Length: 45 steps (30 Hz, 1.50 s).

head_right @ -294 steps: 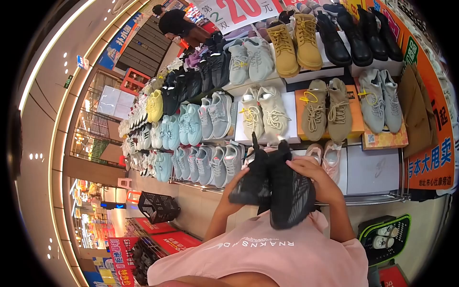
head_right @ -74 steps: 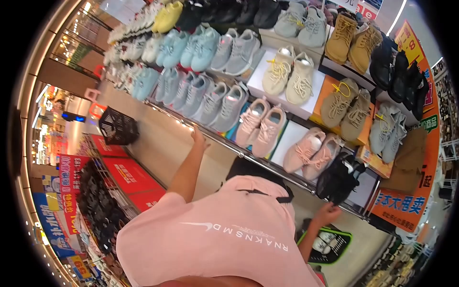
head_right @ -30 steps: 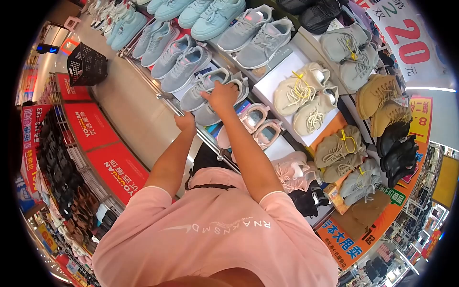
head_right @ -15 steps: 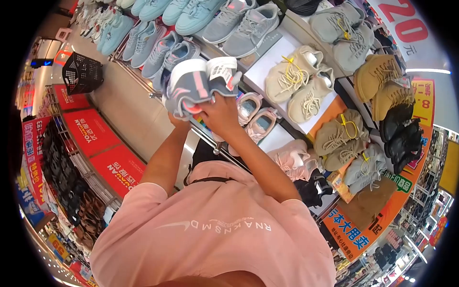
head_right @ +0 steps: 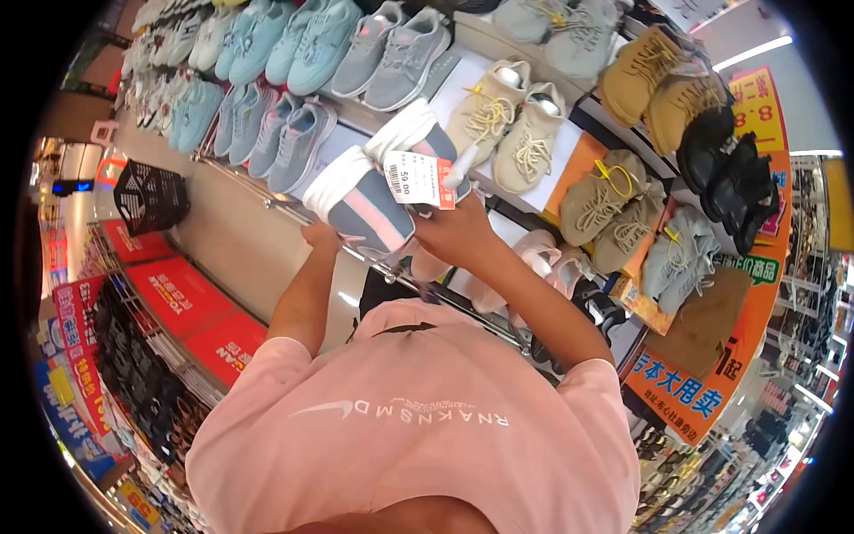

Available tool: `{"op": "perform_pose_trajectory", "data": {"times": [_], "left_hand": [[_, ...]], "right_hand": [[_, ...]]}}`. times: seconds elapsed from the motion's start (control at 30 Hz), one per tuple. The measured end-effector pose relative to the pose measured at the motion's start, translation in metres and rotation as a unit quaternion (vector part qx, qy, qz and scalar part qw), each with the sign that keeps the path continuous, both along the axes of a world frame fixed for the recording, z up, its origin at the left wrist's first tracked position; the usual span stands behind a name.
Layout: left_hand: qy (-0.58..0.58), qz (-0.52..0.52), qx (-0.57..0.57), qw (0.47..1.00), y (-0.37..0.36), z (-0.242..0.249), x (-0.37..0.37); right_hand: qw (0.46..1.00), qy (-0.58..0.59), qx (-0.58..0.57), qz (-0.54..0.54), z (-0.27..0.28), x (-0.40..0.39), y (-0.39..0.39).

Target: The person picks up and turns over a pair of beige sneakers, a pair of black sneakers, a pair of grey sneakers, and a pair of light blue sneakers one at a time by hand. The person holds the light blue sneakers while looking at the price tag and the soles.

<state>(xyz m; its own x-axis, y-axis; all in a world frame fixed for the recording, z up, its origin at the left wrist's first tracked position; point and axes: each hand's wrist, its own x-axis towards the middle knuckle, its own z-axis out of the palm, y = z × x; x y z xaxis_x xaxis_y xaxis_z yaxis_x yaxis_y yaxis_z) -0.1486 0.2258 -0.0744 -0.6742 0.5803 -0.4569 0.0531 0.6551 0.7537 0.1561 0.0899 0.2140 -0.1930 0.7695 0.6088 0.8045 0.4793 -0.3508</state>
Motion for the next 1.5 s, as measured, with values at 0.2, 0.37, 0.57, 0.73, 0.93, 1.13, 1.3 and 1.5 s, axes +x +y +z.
{"op": "perform_pose_trajectory", "data": {"times": [0.2,0.37,0.57,0.73,0.93,1.13,1.3,1.5], "left_hand": [[-0.181,-0.016,0.095,0.979,0.007,-0.039,-0.017],[-0.145,-0.046,0.079,0.985,0.013,-0.024,-0.012],[-0.116,-0.049,0.024,0.992,0.01,0.001,-0.008],[-0.128,-0.125,0.014,0.984,0.02,-0.016,-0.027],[0.032,-0.287,0.223,0.931,-0.034,0.095,-0.017],[-0.094,-0.596,0.233,0.763,-0.079,0.215,0.105],[-0.384,-0.627,0.018,0.678,-0.076,0.207,0.156],[-0.42,-0.625,-0.032,0.657,-0.103,0.252,0.181]], "right_hand": [[0.956,0.263,-0.116,-0.061,0.003,0.015,-0.058],[0.602,0.783,-0.145,-0.061,-0.022,0.029,-0.119],[0.379,0.893,-0.187,-0.154,-0.06,0.04,-0.202],[0.32,0.922,-0.14,-0.166,-0.056,0.045,-0.213],[0.292,0.927,-0.135,-0.194,-0.039,0.045,-0.209],[0.304,0.928,-0.161,-0.142,-0.044,0.025,-0.172],[0.34,0.917,-0.189,-0.087,-0.044,0.011,-0.155],[0.405,0.888,-0.208,-0.064,-0.054,0.028,-0.168]]}}
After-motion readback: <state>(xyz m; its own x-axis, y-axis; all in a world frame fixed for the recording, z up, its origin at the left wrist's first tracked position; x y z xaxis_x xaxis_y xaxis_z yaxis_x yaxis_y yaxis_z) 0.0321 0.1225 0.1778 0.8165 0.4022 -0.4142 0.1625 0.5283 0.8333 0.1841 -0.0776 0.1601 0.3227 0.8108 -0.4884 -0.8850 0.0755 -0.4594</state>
